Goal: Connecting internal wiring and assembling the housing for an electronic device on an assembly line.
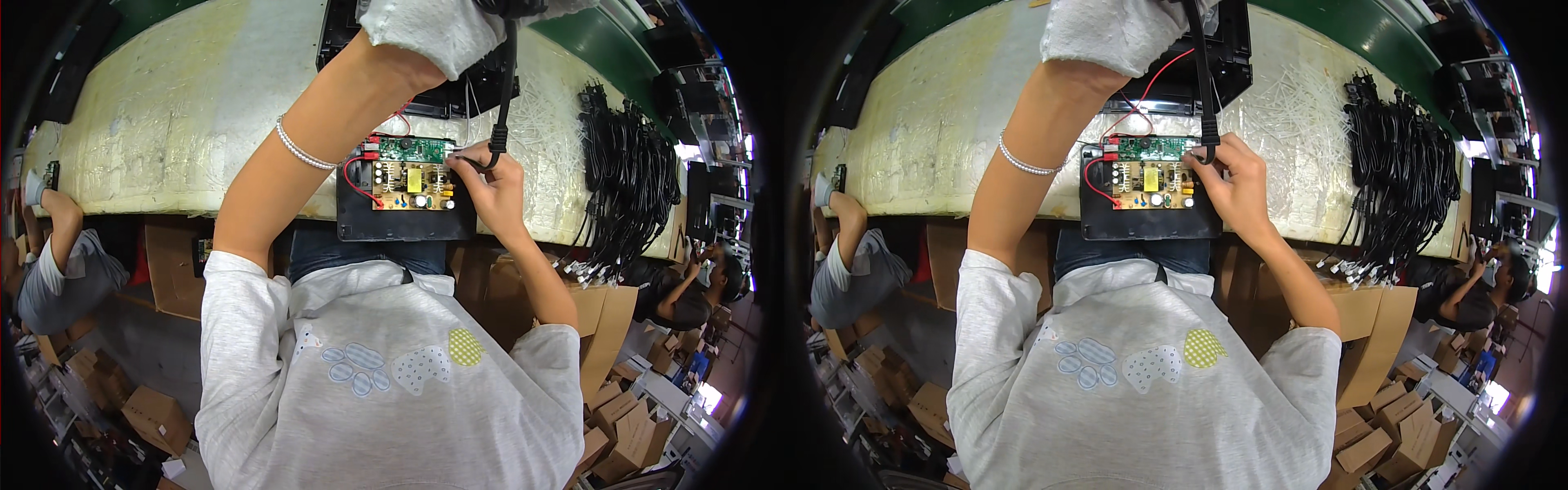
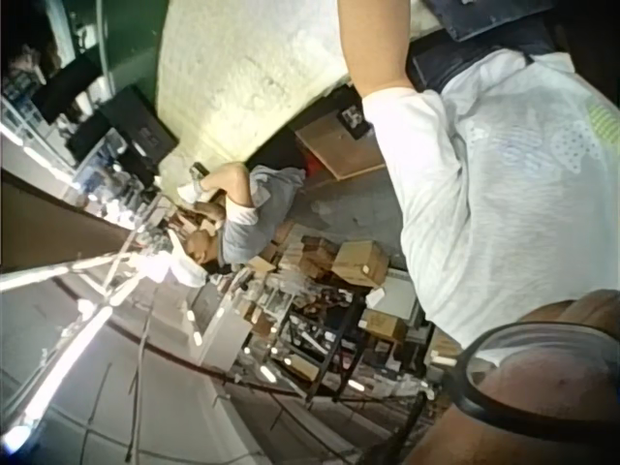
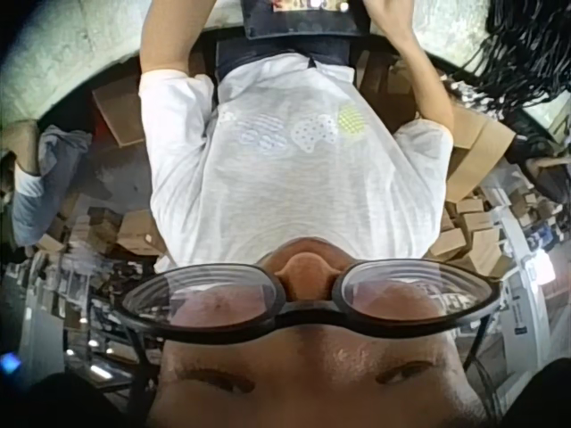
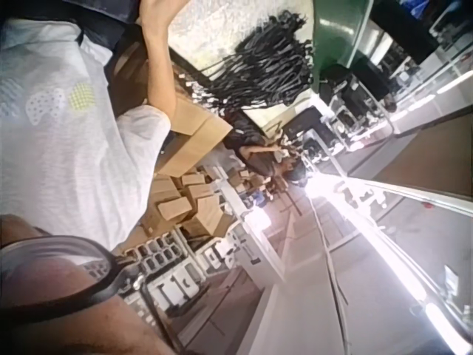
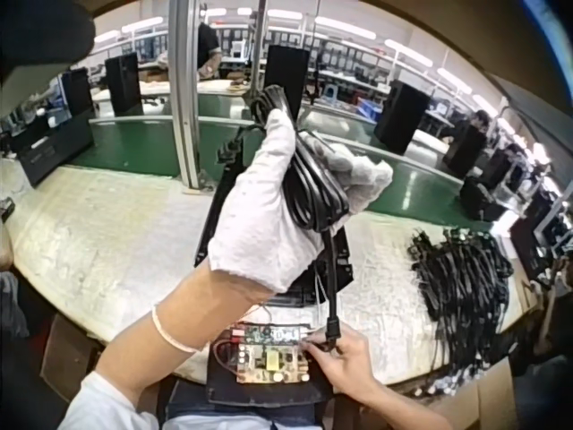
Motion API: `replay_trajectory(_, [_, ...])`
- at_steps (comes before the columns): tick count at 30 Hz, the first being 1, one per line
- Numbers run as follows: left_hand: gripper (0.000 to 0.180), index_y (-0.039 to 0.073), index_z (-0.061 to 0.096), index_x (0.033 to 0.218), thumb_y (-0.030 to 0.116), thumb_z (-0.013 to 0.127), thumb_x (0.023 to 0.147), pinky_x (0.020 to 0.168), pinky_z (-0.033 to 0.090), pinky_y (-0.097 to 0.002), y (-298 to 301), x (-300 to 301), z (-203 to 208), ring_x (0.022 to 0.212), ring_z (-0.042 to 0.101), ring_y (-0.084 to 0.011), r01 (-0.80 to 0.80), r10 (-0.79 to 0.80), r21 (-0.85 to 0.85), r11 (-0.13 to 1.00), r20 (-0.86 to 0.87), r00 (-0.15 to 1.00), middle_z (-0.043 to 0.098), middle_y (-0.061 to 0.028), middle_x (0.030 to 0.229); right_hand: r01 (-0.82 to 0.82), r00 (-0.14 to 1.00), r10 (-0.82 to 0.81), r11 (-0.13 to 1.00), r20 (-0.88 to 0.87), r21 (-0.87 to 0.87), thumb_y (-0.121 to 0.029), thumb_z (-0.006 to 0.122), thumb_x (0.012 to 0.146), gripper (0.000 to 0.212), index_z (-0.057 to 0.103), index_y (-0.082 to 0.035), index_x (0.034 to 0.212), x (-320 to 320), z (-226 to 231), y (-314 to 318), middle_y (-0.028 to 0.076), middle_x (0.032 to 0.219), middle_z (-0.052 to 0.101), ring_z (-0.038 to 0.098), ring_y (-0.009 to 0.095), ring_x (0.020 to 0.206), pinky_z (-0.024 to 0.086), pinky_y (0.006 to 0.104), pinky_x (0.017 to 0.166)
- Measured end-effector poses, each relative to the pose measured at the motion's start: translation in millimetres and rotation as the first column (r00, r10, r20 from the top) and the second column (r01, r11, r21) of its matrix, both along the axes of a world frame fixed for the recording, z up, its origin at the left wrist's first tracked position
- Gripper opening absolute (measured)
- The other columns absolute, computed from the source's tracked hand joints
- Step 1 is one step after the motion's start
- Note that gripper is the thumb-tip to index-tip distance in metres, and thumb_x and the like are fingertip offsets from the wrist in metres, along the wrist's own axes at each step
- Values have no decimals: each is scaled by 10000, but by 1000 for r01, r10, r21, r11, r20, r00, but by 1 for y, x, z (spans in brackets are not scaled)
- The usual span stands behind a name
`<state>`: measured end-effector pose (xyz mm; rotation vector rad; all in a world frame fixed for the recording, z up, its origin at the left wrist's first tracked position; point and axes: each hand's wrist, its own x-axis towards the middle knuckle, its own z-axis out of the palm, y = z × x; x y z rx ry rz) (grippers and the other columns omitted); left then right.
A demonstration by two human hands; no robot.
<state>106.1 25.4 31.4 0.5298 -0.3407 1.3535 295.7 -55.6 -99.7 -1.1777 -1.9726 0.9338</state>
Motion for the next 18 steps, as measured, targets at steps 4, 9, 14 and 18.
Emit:
replay_trajectory(4, [395, 1, 578, 880, 376, 499, 977, 921, 540, -469, 2, -4, -4, 823, 665, -309, -38, 35, -43, 998, -62, 997, 646, -151, 812, 18, 1000, -19, 999, 14, 47, 37, 675, 797, 73, 696, 9, 861, -2, 3, -7, 94, 807, 674, 628, 157, 747, 480, 261, 669])
replay_trajectory(9, [382, 28, 566, 847, 377, 490, 981, 897, 557, -460, 2, -4, -8, 815, 670, -294, -40, 40, -11, 999, -37, 999, 653, -148, 830, 40, 998, -44, 994, 40, 97, 49, 679, 785, 81, 695, 7, 852, -3, 2, -8, 96, 810, 678, 638, 183, 756, 489, 278, 691])
replay_trajectory(14, [385, 25, 566, 854, 378, 482, 985, 910, 549, -466, 3, -5, -11, 815, 667, -293, 11, -11, -19, 1000, -2, 1000, 648, -145, 815, -66, 996, 76, 978, -48, 196, 72, 695, 760, 136, 692, -7, 871, 0, -1, -4, 107, 828, 676, 649, 207, 776, 502, 297, 711])
replay_trajectory(18, [395, 19, 569, 859, 383, 481, 985, 929, 535, -476, -1, -4, -12, 830, 663, -294, 30, -31, -44, 999, -21, 999, 644, -142, 814, -115, 993, 99, 953, 69, 282, 72, 714, 745, 170, 690, -14, 890, 7, -7, -4, 108, 836, 669, 642, 222, 788, 501, 303, 710])
